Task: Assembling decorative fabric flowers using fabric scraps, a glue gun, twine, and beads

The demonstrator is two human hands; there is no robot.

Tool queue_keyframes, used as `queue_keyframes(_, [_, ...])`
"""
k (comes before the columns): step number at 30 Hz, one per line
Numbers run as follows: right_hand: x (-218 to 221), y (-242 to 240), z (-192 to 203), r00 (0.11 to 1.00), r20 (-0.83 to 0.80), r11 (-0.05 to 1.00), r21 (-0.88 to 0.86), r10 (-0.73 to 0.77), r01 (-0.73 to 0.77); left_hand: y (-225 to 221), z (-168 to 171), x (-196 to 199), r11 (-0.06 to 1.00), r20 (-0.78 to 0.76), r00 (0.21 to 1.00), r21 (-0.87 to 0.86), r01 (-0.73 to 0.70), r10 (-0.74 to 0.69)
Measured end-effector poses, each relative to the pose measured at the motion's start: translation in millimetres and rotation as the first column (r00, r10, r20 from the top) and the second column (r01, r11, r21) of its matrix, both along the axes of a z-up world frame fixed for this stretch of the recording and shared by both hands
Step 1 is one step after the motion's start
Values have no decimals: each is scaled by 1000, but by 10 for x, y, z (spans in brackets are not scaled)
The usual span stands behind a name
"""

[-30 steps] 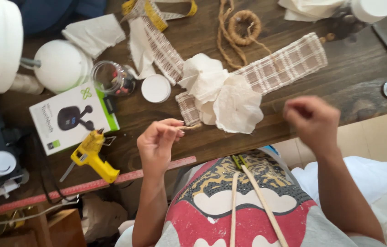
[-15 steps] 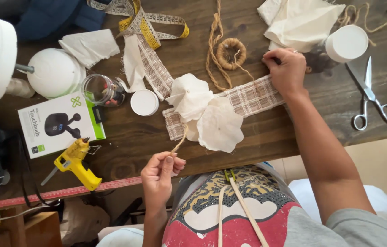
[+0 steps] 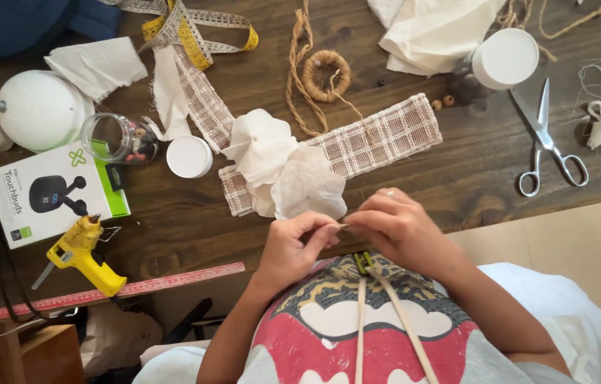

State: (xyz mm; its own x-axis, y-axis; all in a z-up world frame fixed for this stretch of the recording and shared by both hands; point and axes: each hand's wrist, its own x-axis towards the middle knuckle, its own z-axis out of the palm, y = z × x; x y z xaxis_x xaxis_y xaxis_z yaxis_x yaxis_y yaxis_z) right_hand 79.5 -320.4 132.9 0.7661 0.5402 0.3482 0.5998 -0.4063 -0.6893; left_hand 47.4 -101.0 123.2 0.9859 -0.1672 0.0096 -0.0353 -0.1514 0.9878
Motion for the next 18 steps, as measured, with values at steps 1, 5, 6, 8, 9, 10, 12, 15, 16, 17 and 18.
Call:
queue_keyframes(1, [-18,-100,-28,1000,2,1000,3,-6,6,-30,-5,22,1000,2,1000,3,6,-6])
queue_keyframes(5, [-177,-490,268,997,23,997,-39,-73,74,-117,16,146,984,81,994,169,58,-72])
queue_keyframes(6, [-235,-580,438,998,-40,995,86,-47,50,-126,29,189,977,104,991,207,55,-78])
queue_keyframes(8, [-360,-855,627,996,-29,995,66,-79,81,-180,28,190,976,116,991,215,36,-62])
queue_keyframes(9, [-458,-926,711,993,-23,992,45,-113,114,-203,28,182,975,121,991,221,20,-48])
queue_keyframes(10, [-566,-1082,673,989,-17,989,25,-146,147,-222,37,165,975,128,991,221,13,-43])
queue_keyframes(12, [-823,-1349,612,977,3,977,-12,-214,214,-250,62,142,985,66,998,168,-35,24])
queue_keyframes(15, [-1200,-1847,181,954,36,952,-67,-297,299,-191,-98,113,985,215,972,119,-125,98])
queue_keyframes(16, [-1279,-2038,-61,947,44,943,-88,-317,320,-172,-105,78,983,218,969,116,-142,115])
queue_keyframes(17, [-1431,-2212,-286,938,49,932,-105,-344,348,-137,-105,37,984,213,967,78,-161,141])
queue_keyframes(18, [-1620,-2392,-484,927,55,919,-122,-371,375,-106,-106,-4,983,207,964,41,-179,167])
